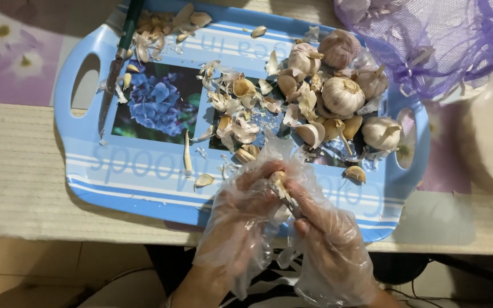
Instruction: Peeling the skin off garlic cloves and trimming the ends with a knife.
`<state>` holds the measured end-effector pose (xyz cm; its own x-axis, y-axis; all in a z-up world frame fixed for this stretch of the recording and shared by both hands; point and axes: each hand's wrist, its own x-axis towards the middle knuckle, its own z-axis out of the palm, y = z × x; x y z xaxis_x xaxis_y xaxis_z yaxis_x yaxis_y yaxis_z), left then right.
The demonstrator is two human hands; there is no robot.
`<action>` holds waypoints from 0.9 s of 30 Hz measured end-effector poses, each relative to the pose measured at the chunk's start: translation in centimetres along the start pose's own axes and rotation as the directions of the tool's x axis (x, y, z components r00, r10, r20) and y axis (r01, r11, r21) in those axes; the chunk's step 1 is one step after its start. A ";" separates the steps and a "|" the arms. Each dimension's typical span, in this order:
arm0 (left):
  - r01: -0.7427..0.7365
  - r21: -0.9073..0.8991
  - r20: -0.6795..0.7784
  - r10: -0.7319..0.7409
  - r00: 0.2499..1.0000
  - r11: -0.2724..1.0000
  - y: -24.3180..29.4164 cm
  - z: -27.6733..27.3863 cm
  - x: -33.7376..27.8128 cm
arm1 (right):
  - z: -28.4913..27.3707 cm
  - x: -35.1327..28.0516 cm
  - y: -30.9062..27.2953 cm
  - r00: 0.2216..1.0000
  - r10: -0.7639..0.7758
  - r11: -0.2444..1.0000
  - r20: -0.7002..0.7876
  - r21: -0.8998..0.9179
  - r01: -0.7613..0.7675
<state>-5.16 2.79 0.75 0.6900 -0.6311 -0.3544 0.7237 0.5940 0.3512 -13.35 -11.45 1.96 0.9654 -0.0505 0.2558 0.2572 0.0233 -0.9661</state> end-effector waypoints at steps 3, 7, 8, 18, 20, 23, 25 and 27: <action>0.022 0.162 -0.211 0.013 0.977 0.986 0.1 0.6 0.1 | 0.3 -0.4 0.2 0.998 0.018 0.995 -0.060 0.100 -0.012; 0.153 0.356 -0.411 0.008 0.912 0.922 1.0 2.1 -0.6 | -0.1 -0.4 0.4 0.996 -0.053 0.988 -0.065 -0.146 0.043; 0.208 0.394 -0.428 -0.022 0.903 0.895 1.4 2.6 -0.9 | -0.4 -0.5 0.5 0.995 -0.093 0.953 -0.042 -0.291 0.077; 0.219 0.466 -0.440 0.010 0.898 0.857 1.1 1.4 -0.9 | -0.6 -0.5 0.3 0.997 0.068 0.982 -0.048 -0.171 -0.075; -0.065 0.511 -0.172 0.175 0.969 0.857 0.7 0.5 -1.4 | -1.2 -0.9 0.9 0.996 0.085 0.972 -0.027 -0.218 -0.089; -0.269 0.592 0.065 0.288 0.956 0.760 0.8 1.2 -2.1 | -0.8 -1.8 0.2 0.813 0.526 0.847 -0.248 0.244 -0.473; -0.323 0.558 0.142 0.296 0.945 0.764 0.8 0.0 -1.8 | -1.5 -2.2 1.1 0.866 0.457 0.880 -0.204 0.248 -0.406; -0.376 0.521 0.223 0.303 0.927 0.766 0.4 -2.1 -0.4 | -2.0 -1.6 1.2 0.911 0.379 0.908 -0.163 0.257 -0.332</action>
